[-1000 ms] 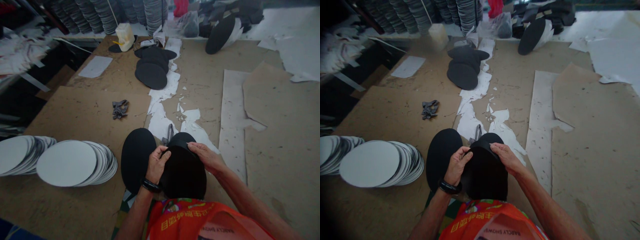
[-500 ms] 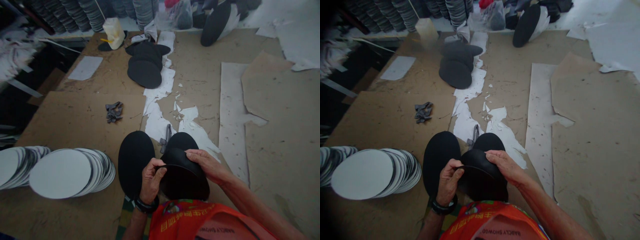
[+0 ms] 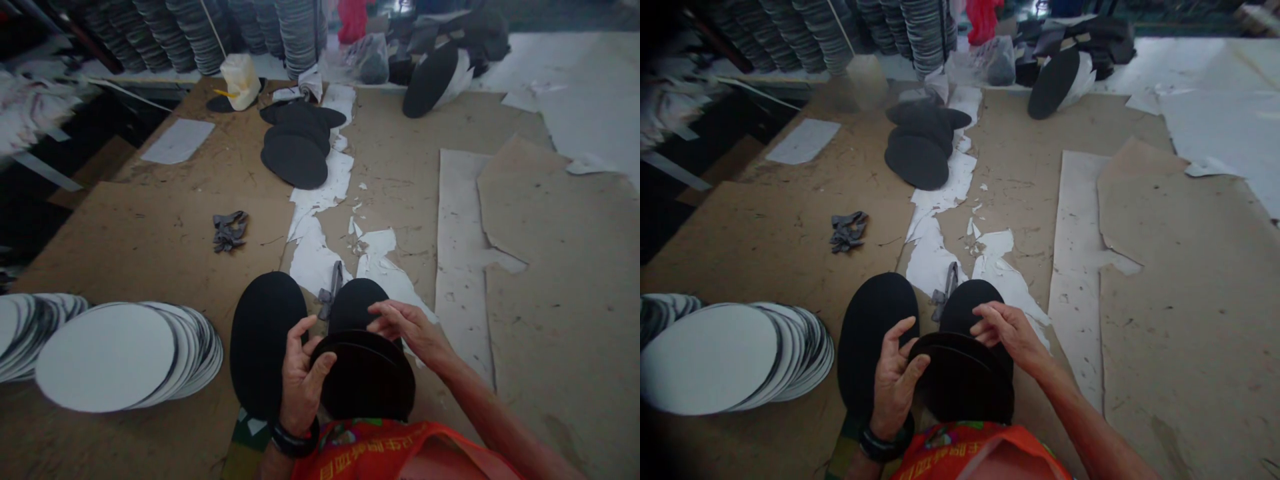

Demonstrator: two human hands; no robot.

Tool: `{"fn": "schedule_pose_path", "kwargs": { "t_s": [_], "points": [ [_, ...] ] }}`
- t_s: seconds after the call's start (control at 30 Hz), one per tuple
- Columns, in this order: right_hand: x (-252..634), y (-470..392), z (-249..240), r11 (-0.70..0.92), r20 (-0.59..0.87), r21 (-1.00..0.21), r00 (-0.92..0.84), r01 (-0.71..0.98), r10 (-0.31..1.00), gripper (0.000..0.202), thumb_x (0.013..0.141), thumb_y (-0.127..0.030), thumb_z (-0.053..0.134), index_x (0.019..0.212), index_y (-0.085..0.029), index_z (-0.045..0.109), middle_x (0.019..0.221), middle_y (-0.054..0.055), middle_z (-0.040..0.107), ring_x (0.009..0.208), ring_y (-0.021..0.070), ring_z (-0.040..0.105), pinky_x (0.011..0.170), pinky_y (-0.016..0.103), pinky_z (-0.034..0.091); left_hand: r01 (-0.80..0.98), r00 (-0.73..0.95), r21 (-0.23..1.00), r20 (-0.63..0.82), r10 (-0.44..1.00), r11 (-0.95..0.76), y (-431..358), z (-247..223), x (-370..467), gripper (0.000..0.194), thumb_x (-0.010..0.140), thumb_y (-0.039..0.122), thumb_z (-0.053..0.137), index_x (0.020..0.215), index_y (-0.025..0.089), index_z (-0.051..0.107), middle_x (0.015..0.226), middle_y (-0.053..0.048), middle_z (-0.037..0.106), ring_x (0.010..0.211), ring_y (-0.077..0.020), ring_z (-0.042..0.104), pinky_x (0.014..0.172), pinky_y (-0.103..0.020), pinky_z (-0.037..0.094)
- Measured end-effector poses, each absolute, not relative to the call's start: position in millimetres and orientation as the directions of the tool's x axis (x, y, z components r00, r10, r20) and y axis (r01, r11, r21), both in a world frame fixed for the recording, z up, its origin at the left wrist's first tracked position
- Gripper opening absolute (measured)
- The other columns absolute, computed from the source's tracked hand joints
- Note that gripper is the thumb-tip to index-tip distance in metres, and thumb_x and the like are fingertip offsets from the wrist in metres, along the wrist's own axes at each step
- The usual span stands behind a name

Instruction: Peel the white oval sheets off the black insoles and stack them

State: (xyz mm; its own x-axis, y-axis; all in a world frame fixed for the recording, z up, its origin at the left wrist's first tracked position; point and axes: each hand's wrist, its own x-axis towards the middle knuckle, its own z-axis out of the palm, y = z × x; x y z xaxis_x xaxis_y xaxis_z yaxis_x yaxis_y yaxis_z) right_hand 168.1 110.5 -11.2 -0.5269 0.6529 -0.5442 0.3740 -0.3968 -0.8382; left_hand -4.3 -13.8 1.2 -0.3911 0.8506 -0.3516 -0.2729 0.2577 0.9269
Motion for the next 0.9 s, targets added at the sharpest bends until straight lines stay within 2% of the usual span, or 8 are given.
{"fn": "schedule_pose_path", "kwargs": {
  "t_s": [0.03, 0.1, 0.17, 0.23, 0.33, 0.63, 0.8, 0.9],
  "points": [
    [165.9, 114.7, -18.0, -0.239, -0.477, -0.842, -0.460, 0.484, 0.749, 0.039, 0.087, -0.050, 0.041, 0.104, -0.019, 0.058, 0.085, 0.005, 0.065, 0.069, 0.0172, 0.059, 0.065, 0.030, 0.045, -0.223, -0.396, 0.940, -0.329, 0.858, 0.258, -15.9, 0.5, -5.5, 0.038, 0.078, 0.032, 0.065, 0.110, 0.022, 0.048, 0.079, 0.000, 0.062, 0.070, -0.0129, 0.059, 0.064, -0.021, 0.046],
    [159.1, 123.2, -31.4, 0.100, -0.296, -0.716, -0.430, 0.691, 0.853, 0.034, 0.086, -0.040, 0.047, 0.112, -0.021, 0.055, 0.105, 0.010, 0.061, 0.085, 0.0213, 0.060, 0.076, 0.034, 0.045, -0.102, -0.407, 0.965, -0.263, 0.875, 0.242, -20.9, -1.7, -8.0, 0.019, 0.079, 0.032, 0.063, 0.093, 0.019, 0.057, 0.076, 0.001, 0.058, 0.068, -0.0115, 0.055, 0.062, -0.019, 0.044],
    [150.7, 130.1, -41.9, 0.342, -0.220, -0.502, -0.500, 0.794, 0.838, 0.037, 0.084, -0.037, 0.052, 0.116, -0.019, 0.053, 0.111, 0.013, 0.057, 0.096, 0.0252, 0.056, 0.080, 0.036, 0.044, -0.030, -0.398, 0.975, -0.215, 0.892, 0.222, -25.6, -3.2, -9.3, 0.012, 0.081, 0.030, 0.061, 0.083, 0.018, 0.058, 0.072, 0.002, 0.055, 0.065, -0.0103, 0.052, 0.059, -0.019, 0.041],
    [142.7, 134.3, -48.3, 0.459, -0.236, -0.333, -0.544, 0.823, 0.805, 0.042, 0.082, -0.039, 0.057, 0.117, -0.018, 0.052, 0.108, 0.014, 0.056, 0.100, 0.0278, 0.053, 0.081, 0.036, 0.043, -0.019, -0.382, 0.981, -0.188, 0.905, 0.195, -29.3, -2.4, -8.9, 0.009, 0.083, 0.028, 0.059, 0.083, 0.019, 0.058, 0.072, 0.002, 0.055, 0.065, -0.0102, 0.052, 0.059, -0.019, 0.041],
    [134.8, 135.6, -51.6, 0.506, -0.258, -0.221, -0.550, 0.834, 0.794, 0.042, 0.079, -0.041, 0.061, 0.114, -0.019, 0.053, 0.103, 0.013, 0.057, 0.097, 0.0291, 0.053, 0.079, 0.037, 0.041, -0.023, -0.355, 0.988, -0.153, 0.922, 0.155, -33.2, 1.5, -6.6, 0.006, 0.085, 0.026, 0.056, 0.083, 0.021, 0.058, 0.076, 0.002, 0.058, 0.070, -0.0111, 0.054, 0.064, -0.020, 0.042],
    [131.5, 143.6, -54.2, 0.519, -0.252, -0.226, -0.564, 0.824, 0.786, 0.029, 0.074, -0.038, 0.067, 0.093, -0.018, 0.058, 0.096, 0.008, 0.057, 0.088, 0.0226, 0.055, 0.073, 0.031, 0.041, 0.012, -0.354, 0.995, -0.089, 0.931, 0.100, -41.2, 3.7, -5.3, 0.004, 0.086, 0.022, 0.054, 0.085, 0.021, 0.057, 0.080, 0.001, 0.059, 0.074, -0.0118, 0.056, 0.068, -0.021, 0.042],
    [126.3, 149.1, -48.7, 0.611, -0.234, -0.215, -0.648, 0.762, 0.725, 0.049, 0.076, -0.031, 0.066, 0.120, -0.019, 0.050, 0.112, 0.012, 0.056, 0.101, 0.0276, 0.051, 0.081, 0.036, 0.038, -0.013, -0.346, 0.995, -0.093, 0.933, 0.095, -41.2, 5.2, -4.6, 0.005, 0.086, 0.023, 0.054, 0.084, 0.020, 0.057, 0.079, 0.001, 0.059, 0.074, -0.0124, 0.056, 0.068, -0.022, 0.042],
    [125.0, 150.5, -46.3, 0.685, -0.246, -0.227, -0.721, 0.693, 0.648, 0.048, 0.078, -0.027, 0.063, 0.124, -0.025, 0.049, 0.119, 0.009, 0.055, 0.105, 0.0272, 0.049, 0.086, 0.037, 0.036, -0.038, -0.346, 0.996, -0.087, 0.934, 0.079, -43.0, 6.1, -3.9, 0.007, 0.087, 0.023, 0.053, 0.083, 0.020, 0.057, 0.079, 0.000, 0.059, 0.074, -0.0127, 0.056, 0.068, -0.023, 0.043]
  ]
}}
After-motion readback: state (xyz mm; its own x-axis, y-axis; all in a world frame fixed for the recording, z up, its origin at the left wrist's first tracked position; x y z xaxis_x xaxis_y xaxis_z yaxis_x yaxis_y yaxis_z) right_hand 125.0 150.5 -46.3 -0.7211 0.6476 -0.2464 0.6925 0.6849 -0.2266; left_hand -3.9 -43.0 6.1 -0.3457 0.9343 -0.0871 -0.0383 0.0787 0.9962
